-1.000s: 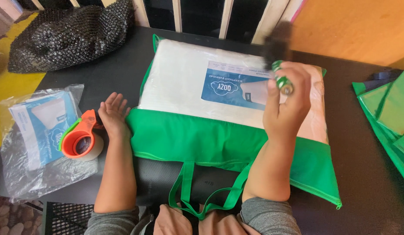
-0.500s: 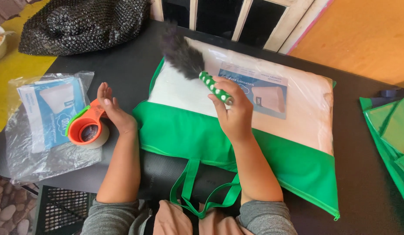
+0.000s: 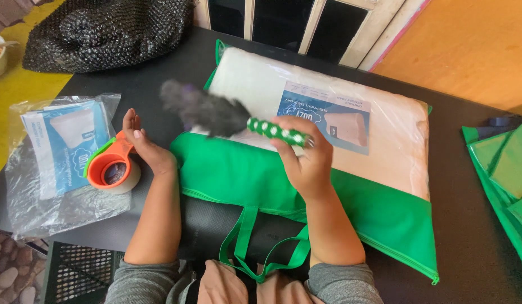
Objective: The person wipes a bubble-wrapped item with a feather duster, places it into a green reusable bag, adds a small blue packet on top, and continues wiping the bag's exterior with the duster. The person then flips the bag and wipes the other side.
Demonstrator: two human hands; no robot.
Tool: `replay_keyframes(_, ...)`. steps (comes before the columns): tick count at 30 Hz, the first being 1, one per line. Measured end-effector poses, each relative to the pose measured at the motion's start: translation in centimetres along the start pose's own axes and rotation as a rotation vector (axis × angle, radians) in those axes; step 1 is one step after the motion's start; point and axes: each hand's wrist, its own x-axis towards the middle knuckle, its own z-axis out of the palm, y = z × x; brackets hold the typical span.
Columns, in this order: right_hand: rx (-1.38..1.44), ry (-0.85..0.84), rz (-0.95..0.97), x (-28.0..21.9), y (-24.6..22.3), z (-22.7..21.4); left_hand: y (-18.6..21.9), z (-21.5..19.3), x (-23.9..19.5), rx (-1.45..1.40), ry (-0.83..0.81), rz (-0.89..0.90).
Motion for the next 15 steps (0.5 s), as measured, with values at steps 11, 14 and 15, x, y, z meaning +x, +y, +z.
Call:
replay_keyframes(11, 0.167, -0.263, 0.017, 0.8, -3.6, -1.4, 1.0, 0.0, 0.3, 0.15, -0.027, 0.016)
replay_keyframes(14, 0.383, -0.223, 0.132, -0.3, -4.3, -2.9, 0.8, -0.7, 0.4, 0.08, -0.055, 0.026)
replay_keyframes(15, 0.381, -0.221, 0.134, -0.2, -3.1, -3.1, 0.4, -0.7, 0.4, 0.08, -0.059, 0.025)
